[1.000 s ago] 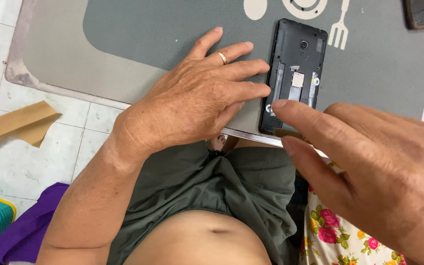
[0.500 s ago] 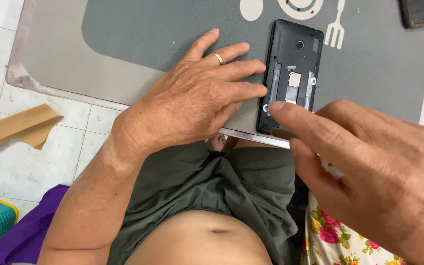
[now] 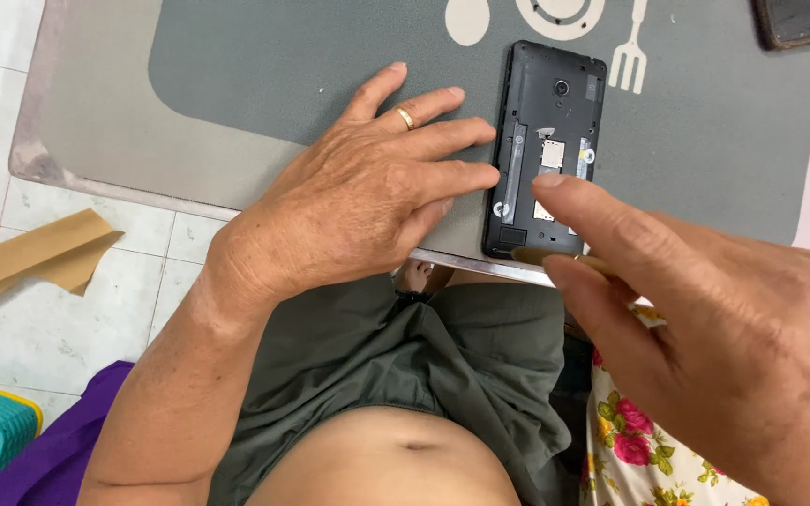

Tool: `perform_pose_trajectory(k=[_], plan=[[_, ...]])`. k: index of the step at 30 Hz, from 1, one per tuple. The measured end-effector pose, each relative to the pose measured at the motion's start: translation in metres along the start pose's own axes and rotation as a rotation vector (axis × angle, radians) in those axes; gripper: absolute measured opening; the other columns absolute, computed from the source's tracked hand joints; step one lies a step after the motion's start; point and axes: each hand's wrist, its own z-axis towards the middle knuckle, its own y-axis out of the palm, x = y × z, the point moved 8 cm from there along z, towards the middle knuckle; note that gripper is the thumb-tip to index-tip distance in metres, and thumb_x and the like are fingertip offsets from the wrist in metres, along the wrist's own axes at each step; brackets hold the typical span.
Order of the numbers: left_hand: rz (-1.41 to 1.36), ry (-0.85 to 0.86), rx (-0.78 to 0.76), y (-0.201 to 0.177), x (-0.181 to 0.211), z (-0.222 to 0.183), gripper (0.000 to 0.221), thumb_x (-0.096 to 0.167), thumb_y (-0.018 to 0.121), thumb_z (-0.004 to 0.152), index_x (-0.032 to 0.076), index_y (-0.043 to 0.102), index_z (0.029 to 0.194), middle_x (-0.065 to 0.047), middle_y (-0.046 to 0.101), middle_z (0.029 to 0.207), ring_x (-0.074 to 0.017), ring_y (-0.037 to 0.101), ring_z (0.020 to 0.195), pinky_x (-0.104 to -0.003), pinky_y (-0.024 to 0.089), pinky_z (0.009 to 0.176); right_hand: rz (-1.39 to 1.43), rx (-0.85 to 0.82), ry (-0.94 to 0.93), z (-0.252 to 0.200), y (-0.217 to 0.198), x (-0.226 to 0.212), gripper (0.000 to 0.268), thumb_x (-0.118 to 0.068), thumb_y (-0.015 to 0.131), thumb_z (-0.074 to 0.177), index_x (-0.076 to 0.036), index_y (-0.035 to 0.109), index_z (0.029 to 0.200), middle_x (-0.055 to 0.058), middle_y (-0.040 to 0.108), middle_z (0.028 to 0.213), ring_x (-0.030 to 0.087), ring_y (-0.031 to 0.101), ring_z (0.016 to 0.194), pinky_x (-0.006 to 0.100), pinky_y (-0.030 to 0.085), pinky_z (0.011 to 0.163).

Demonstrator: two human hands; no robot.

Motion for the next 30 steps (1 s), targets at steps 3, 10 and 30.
perform_pose_trajectory(k=[3,10,30], plan=[[-0.010,-0.001,-0.006,-0.002,0.001,0.001,0.030,0.002,0.068,0.105,0.012,0.075,0.132,-0.010,0.066,0.141,-0.0463,0.058,0.141,-0.069,0.030,0.125,0.071,0.025,0.027,0.001,0.000,0.000,0.039,-0.001,0.072,0.108,-0.010,0.071,0.145,-0.001,0.072,0.090,0.022,0.053,0.057,0.040,0.045,0.056],[-0.070,-0.021,-0.020,0.000,-0.004,0.000,0.032,0.002,0.061,0.110,0.010,0.072,0.139,-0.012,0.066,0.144,-0.0470,0.057,0.144,-0.067,0.027,0.127,0.213,0.058,0.087,0.001,-0.012,0.005,0.039,0.007,0.070,0.103,0.003,0.071,0.141,0.011,0.073,0.100,0.025,0.070,0.086,0.041,0.054,0.079],[-0.106,-0.184,-0.145,-0.006,-0.128,0.106,0.006,0.020,0.068,0.096,0.016,0.064,0.099,0.003,0.061,0.088,-0.0223,0.056,0.088,-0.037,0.042,0.088,1.058,0.452,0.452,0.119,0.091,0.189,0.051,-0.006,0.063,0.095,-0.007,0.062,0.146,0.004,0.067,0.090,0.012,0.066,0.070,0.023,0.058,0.071]])
